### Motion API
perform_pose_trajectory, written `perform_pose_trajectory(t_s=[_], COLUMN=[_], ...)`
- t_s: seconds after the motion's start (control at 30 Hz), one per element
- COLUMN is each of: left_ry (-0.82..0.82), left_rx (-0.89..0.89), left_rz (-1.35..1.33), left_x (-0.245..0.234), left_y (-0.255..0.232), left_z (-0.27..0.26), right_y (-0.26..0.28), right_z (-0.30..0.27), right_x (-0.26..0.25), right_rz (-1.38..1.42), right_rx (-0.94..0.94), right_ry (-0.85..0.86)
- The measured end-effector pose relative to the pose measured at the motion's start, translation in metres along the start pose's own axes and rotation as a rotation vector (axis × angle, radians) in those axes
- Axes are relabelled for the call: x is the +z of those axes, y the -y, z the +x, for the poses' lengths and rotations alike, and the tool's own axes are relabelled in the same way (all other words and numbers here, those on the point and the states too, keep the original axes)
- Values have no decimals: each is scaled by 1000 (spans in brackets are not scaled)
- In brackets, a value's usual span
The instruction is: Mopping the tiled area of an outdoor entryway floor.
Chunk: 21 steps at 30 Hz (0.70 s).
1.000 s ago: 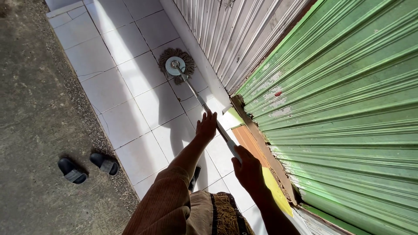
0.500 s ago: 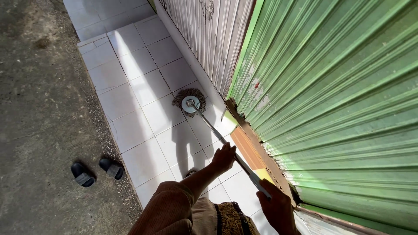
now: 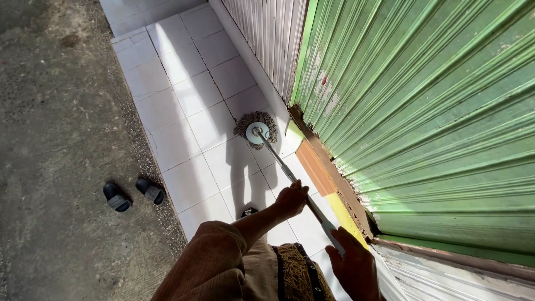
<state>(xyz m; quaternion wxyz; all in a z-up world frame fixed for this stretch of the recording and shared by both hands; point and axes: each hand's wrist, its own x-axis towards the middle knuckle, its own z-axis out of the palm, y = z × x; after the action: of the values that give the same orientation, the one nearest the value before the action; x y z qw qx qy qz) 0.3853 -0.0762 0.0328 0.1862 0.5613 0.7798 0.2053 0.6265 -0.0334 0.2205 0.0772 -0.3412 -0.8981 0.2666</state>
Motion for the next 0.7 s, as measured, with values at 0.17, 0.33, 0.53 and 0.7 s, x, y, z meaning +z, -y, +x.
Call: perform_pose_trajectory(t_s=[0.17,0.33,0.53,0.7], left_ry=[-110,-157,-242,-70], left_rx=[5,-15,26,51], left_rz=[-47,-54,-114,11], left_x=[-14,-29,-60,-87], left_y=[11,49,87,104], left_z=[-3,15,36,34], right_y=[36,57,108,122], right_z=[14,49,99,97], right_x=[-6,11,3,16], right_rz=[8,-12,-93,-29], right_rx=[69,-6,8,46], right_ry=[7,-28,-63,-86])
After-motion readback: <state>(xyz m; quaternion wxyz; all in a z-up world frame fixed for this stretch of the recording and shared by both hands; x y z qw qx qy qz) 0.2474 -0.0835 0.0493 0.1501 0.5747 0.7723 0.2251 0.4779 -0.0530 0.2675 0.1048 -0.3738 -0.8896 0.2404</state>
